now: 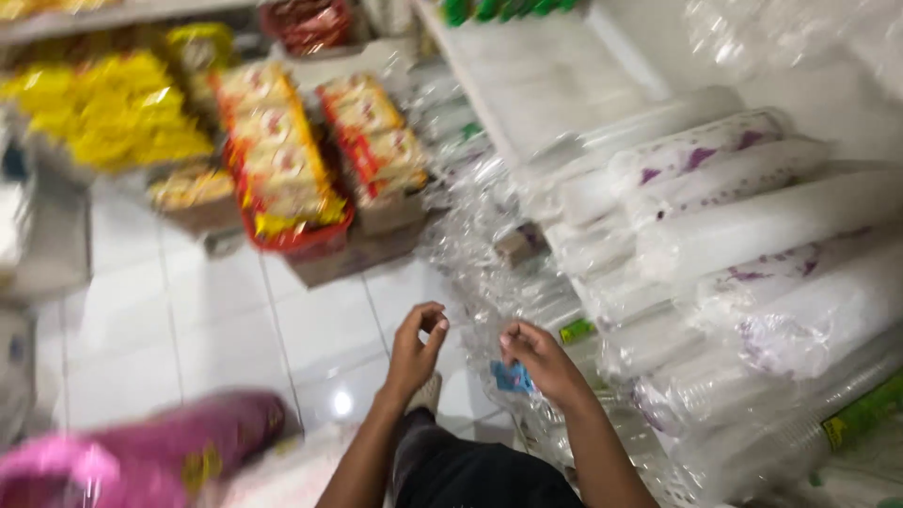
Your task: The person organizes clear plastic cups by moving stacks of them into a pink plastic basket and placing other stacks onto a shelf in a store.
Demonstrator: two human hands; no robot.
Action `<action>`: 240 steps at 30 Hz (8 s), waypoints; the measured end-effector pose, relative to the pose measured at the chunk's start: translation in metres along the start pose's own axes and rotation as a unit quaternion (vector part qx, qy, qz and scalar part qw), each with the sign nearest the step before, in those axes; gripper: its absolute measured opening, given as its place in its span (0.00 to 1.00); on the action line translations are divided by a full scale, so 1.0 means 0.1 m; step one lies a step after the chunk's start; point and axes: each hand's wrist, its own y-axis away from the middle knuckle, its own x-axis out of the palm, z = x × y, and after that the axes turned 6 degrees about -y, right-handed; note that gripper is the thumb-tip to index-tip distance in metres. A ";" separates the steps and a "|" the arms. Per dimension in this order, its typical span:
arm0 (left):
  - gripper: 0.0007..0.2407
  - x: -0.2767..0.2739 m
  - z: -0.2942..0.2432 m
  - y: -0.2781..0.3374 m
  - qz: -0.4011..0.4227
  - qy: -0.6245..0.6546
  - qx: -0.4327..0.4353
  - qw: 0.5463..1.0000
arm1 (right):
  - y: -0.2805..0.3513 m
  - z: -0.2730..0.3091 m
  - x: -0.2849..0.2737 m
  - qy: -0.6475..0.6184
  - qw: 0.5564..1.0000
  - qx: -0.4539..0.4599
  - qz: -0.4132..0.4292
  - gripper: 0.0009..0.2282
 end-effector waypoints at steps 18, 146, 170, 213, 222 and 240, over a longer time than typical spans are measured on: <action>0.08 0.21 -0.36 4.03 -0.350 -0.038 -0.255 0.901 | 0.83 -1.47 0.70 -0.011 0.947 0.115 0.300 0.07; 0.32 -6.58 0.47 9.06 -0.179 0.149 -0.229 0.945 | 4.21 -2.98 7.85 0.445 0.889 -0.111 0.014 0.17; 0.38 -5.76 0.49 8.94 -0.109 0.246 -0.211 0.940 | 4.81 -3.14 7.79 0.158 0.954 0.064 0.245 0.15; 0.42 -5.75 0.21 8.90 -0.169 0.328 -0.190 0.910 | 3.66 -3.64 7.78 0.553 0.787 -0.060 0.267 0.09; 0.42 -5.70 0.35 8.90 -0.146 0.329 -0.188 0.914 | 3.53 -3.66 7.76 0.519 0.807 -0.038 0.278 0.13; 0.39 -6.25 0.33 9.04 -0.091 0.333 -0.194 0.918 | 4.06 -3.23 7.76 0.509 0.843 -0.013 0.173 0.11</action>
